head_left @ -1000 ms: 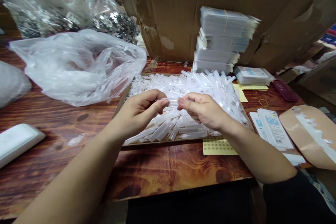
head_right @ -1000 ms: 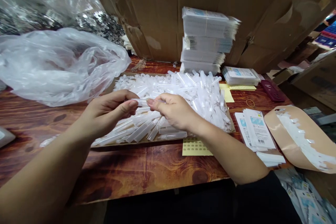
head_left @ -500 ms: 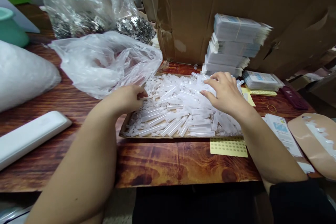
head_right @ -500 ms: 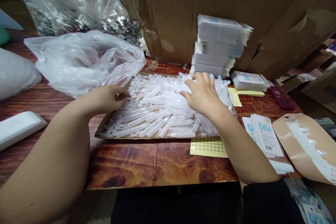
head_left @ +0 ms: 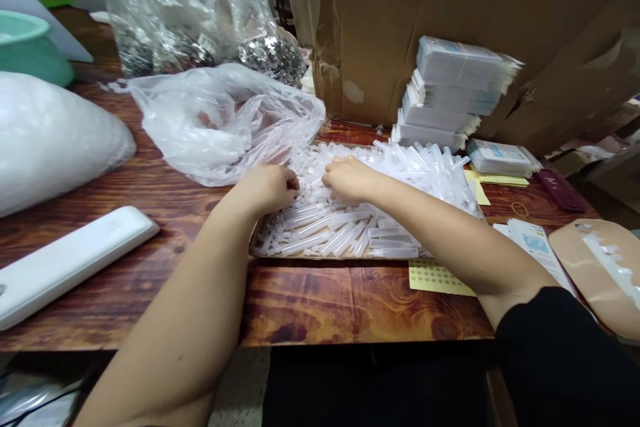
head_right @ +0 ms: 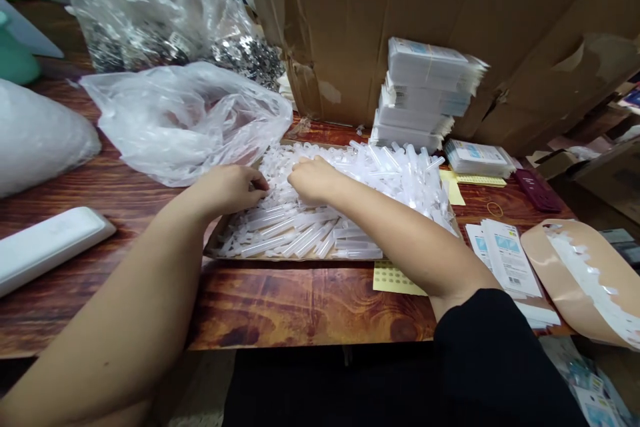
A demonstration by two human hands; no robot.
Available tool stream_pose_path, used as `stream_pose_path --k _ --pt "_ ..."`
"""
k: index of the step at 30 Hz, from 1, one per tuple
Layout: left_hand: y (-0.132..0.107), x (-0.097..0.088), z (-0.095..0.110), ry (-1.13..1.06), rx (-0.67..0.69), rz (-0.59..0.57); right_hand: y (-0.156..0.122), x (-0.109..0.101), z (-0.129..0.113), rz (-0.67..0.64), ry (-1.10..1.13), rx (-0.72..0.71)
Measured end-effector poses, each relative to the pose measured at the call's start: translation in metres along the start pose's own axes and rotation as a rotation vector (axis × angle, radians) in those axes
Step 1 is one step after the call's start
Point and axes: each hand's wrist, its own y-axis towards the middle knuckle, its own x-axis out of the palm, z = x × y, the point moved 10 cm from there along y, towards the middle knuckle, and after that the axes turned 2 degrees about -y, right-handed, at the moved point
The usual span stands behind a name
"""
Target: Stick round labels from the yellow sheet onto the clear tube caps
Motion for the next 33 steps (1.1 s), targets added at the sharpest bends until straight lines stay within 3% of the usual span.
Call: stream_pose_path --k 3,6,8,10,13,16,19,23,33 --pt "-0.001 -0.001 0.001 -0.015 0.010 0.017 -0.013 -0.006 0.011 0.095 0.085 0.027" --pt "-0.003 -0.009 0.002 -0.033 0.026 0.069 -0.039 -0.020 0.025 0.355 0.282 0.021" --pt "-0.006 -0.021 0.003 -0.113 0.042 0.166 -0.062 -0.025 0.032 0.534 0.382 0.008" --pt "-0.010 -0.034 0.005 -0.354 0.068 0.303 -0.085 -0.025 0.036 0.662 0.445 0.015" --pt "-0.017 -0.041 0.013 -0.955 0.139 0.409 -0.113 -0.023 0.035 0.756 0.484 0.046" --pt "-0.021 -0.033 0.037 -1.463 0.209 0.331 -0.134 -0.026 0.032 0.804 0.482 0.106" --pt "-0.028 -0.025 0.065 -1.736 0.215 0.185 -0.150 -0.034 0.033 0.866 0.487 0.159" --pt "-0.034 -0.015 0.087 -1.913 0.149 0.057 -0.157 -0.039 0.029 0.916 0.460 0.107" --pt "-0.038 0.003 0.098 -2.127 -0.053 0.062 -0.157 -0.039 0.014 0.950 0.306 0.162"
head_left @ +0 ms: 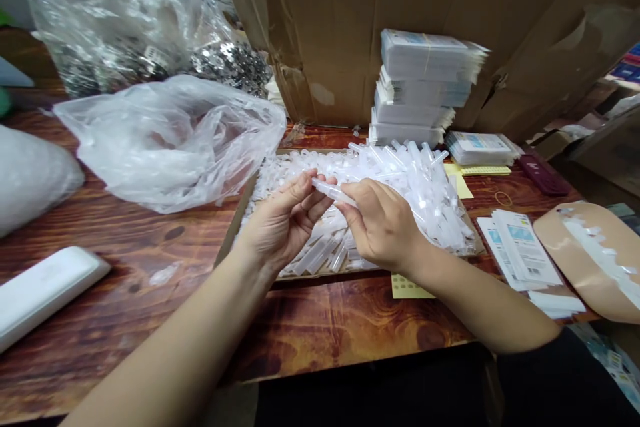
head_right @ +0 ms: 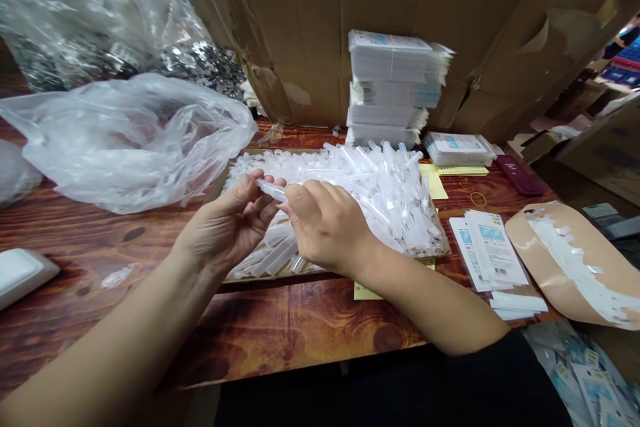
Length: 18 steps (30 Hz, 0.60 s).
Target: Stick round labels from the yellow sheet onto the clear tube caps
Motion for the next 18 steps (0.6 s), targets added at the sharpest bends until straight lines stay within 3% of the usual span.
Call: stream_pose_path --k 8,15,18 --pt "-0.004 0.002 -0.004 0.041 0.000 -0.029 -0.004 0.001 -0.002 0.045 -0.013 -0.015" --pt "-0.009 0.007 -0.004 0.087 0.097 -0.063 -0.008 0.023 0.025 -0.068 0.759 0.469" --pt "-0.009 0.011 -0.003 0.054 0.113 -0.066 -0.006 0.031 0.029 -0.087 0.936 0.546"
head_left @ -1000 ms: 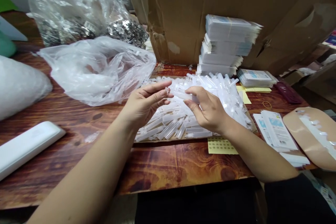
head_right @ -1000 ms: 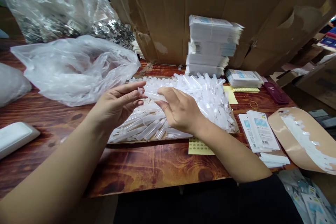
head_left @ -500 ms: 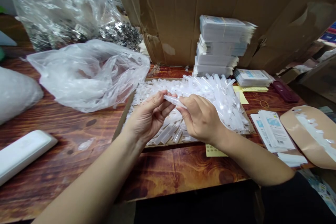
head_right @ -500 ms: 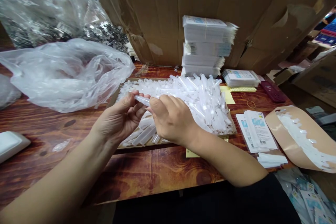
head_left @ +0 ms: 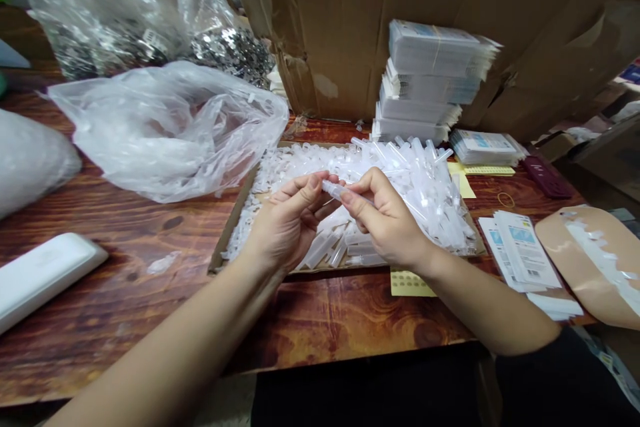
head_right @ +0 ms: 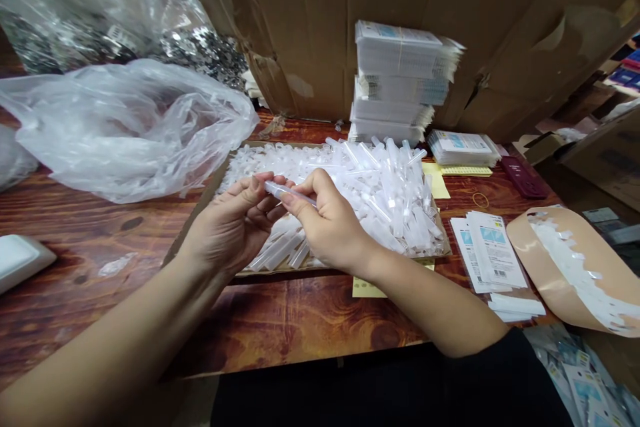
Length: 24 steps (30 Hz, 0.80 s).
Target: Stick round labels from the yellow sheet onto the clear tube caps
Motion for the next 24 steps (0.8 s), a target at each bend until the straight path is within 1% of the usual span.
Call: stream_pose_path --k 2,4,5,7,8,9,10,11,13,15,19,22,24 --pt "0.003 -0.002 0.008 0.069 0.029 -0.008 0.006 0.000 0.002 -0.029 0.003 -0.009" --pt "0.009 -0.011 0.028 0.238 0.106 -0.007 0.014 -0.006 0.000 -0.020 -0.069 -0.067" --pt "0.013 -0.020 0.042 0.359 0.158 0.012 0.016 -0.012 -0.003 0.008 -0.120 -0.109" --pt "0.020 -0.044 0.068 0.712 0.209 0.096 0.019 -0.029 -0.009 0.093 -0.235 -0.191" --pt "0.025 -0.056 0.071 0.921 0.137 0.106 0.019 -0.037 -0.012 0.131 -0.296 -0.219" --pt "0.030 -0.065 0.067 1.125 0.013 0.044 0.018 -0.044 -0.015 0.157 -0.360 -0.238" --pt "0.033 -0.073 0.066 1.301 -0.059 0.002 0.017 -0.049 -0.018 0.172 -0.426 -0.253" --pt "0.035 -0.080 0.067 1.442 -0.096 -0.020 0.016 -0.052 -0.021 0.180 -0.491 -0.265" --pt "0.038 -0.083 0.067 1.623 -0.111 -0.042 0.013 -0.055 -0.027 0.184 -0.590 -0.291" --pt "0.040 -0.080 0.062 1.713 -0.106 -0.044 0.011 -0.053 -0.031 0.169 -0.628 -0.315" --pt "0.042 -0.070 0.042 1.848 -0.106 -0.073 0.012 -0.043 -0.029 0.115 -0.653 -0.323" --pt "0.042 -0.064 0.027 1.911 -0.128 -0.146 0.014 -0.036 -0.024 0.062 -0.685 -0.320" --pt "0.041 -0.064 0.022 1.960 -0.145 -0.185 0.014 -0.031 -0.021 0.017 -0.705 -0.338"
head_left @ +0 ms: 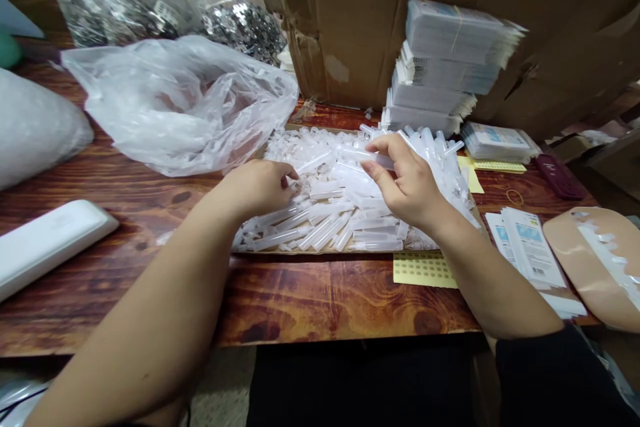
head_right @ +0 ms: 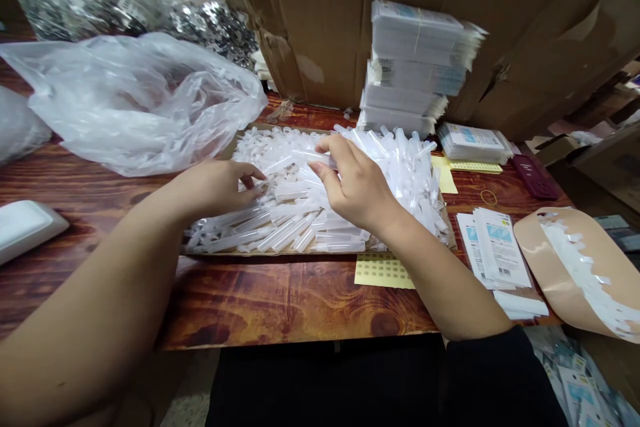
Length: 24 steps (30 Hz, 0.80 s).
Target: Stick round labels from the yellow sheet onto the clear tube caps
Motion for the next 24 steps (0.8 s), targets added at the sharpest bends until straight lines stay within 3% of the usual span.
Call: stream_pose_path --k 2,5,10,15,19,24 --pt "0.000 -0.001 0.000 0.032 0.010 0.003 -0.001 0.004 -0.001 -0.021 -0.023 -0.049" --pt "-0.002 -0.013 -0.005 -0.032 0.028 0.097 -0.002 0.006 -0.003 -0.018 -0.074 -0.137" --pt "-0.014 -0.034 -0.008 -0.479 0.115 0.263 -0.004 0.001 -0.013 0.048 -0.048 -0.310" --pt "-0.029 -0.039 0.023 -1.011 0.336 0.219 -0.006 -0.005 -0.029 0.092 0.037 -0.390" --pt "-0.034 -0.033 0.039 -1.108 0.338 0.124 -0.010 -0.001 -0.040 0.056 0.016 -0.435" --pt "-0.038 -0.035 0.055 -1.103 0.434 0.131 -0.016 0.005 -0.047 -0.007 -0.059 -0.480"
